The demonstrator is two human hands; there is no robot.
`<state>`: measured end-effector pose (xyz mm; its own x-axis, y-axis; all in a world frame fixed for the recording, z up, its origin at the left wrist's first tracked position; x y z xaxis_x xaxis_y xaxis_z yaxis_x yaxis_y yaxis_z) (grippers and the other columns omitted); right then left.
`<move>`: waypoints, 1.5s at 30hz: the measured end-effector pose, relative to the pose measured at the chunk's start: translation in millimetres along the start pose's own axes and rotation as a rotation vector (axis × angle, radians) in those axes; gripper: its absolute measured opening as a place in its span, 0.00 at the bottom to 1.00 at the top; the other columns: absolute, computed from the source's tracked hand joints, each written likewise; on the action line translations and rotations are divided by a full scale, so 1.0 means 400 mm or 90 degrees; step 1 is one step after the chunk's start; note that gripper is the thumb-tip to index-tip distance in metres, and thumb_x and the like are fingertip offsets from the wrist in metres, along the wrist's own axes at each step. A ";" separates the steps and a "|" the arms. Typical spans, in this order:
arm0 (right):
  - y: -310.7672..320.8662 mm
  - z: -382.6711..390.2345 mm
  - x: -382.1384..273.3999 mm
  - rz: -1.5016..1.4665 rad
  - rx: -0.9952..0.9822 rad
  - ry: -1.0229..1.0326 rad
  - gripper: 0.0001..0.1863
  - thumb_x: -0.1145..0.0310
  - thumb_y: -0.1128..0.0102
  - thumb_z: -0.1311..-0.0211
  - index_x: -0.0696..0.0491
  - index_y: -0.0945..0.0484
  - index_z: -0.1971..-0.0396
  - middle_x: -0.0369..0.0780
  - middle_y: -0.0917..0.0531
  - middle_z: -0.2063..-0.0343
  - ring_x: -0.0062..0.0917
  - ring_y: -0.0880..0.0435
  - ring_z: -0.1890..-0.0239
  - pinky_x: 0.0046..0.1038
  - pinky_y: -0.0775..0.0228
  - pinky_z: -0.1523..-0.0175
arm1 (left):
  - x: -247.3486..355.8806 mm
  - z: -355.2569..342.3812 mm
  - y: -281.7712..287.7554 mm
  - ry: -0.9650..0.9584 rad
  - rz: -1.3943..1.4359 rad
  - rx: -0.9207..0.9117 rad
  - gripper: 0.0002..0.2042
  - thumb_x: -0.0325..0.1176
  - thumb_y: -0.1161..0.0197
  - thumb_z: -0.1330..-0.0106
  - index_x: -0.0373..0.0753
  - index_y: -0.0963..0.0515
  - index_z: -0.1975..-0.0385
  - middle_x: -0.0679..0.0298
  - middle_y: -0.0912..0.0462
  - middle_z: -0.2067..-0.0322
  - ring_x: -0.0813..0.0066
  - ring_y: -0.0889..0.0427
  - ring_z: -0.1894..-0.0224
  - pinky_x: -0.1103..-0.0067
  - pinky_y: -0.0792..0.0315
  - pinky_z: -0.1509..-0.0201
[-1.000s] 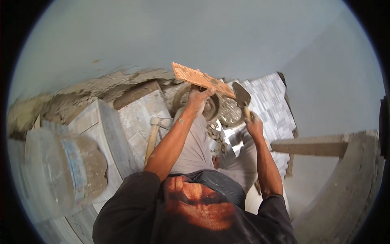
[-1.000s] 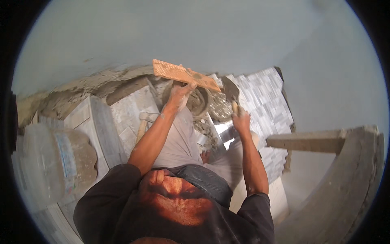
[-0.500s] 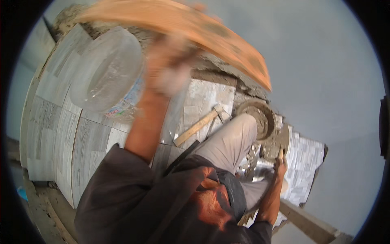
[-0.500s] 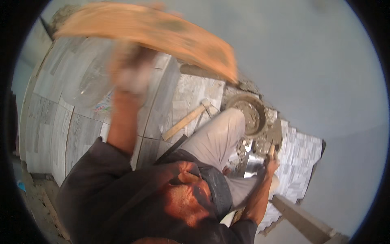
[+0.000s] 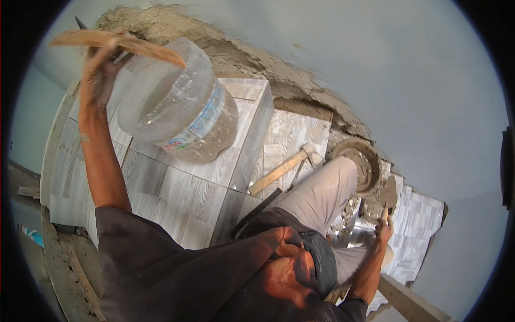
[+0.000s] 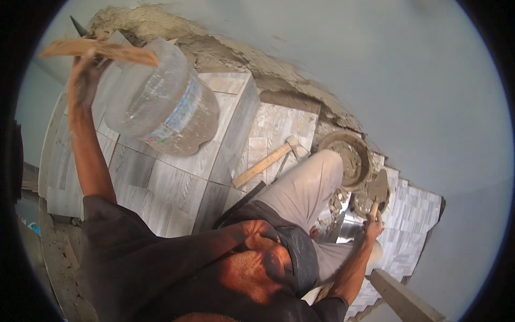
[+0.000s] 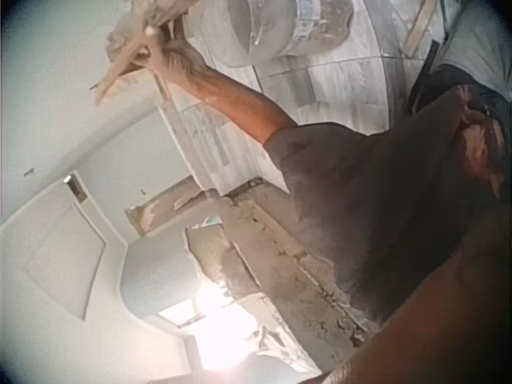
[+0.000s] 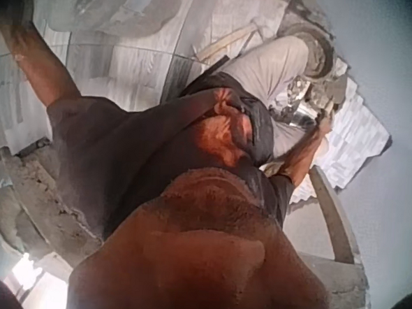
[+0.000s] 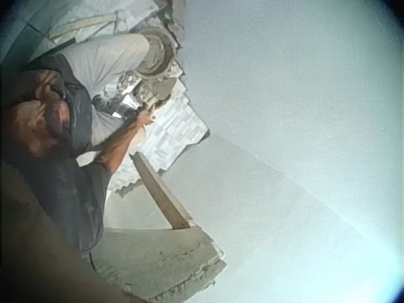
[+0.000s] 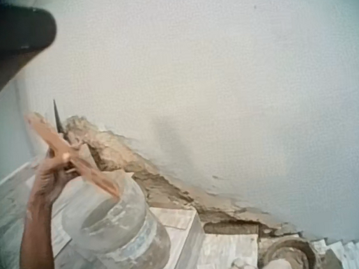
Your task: The person is applying mortar and laying decorative tiles onto a staircase structure.
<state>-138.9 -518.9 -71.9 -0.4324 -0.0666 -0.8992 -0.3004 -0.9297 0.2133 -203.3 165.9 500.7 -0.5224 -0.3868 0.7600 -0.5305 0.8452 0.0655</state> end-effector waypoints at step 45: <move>0.029 -0.130 0.194 0.335 0.032 -0.029 0.30 0.53 0.38 0.57 0.35 0.28 0.47 0.55 0.52 0.35 0.54 0.57 0.34 0.49 0.65 0.33 | 0.118 -0.157 0.064 -0.132 -0.792 -0.235 0.43 0.54 0.33 0.68 0.51 0.33 0.43 0.60 0.29 0.48 0.61 0.34 0.43 0.64 0.43 0.36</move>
<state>-131.8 -553.9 -159.1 -0.5717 -0.5028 -0.6483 -0.0721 -0.7564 0.6501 -199.6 192.6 579.0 0.0709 -0.9963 -0.0475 -0.5329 -0.0781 0.8425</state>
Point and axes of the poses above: each hand's wrist, its own z-axis away from the middle knuckle, its own y-axis out of the back of the hand, x = y × z, the point moved 2 cm from there along -z, towards the middle knuckle
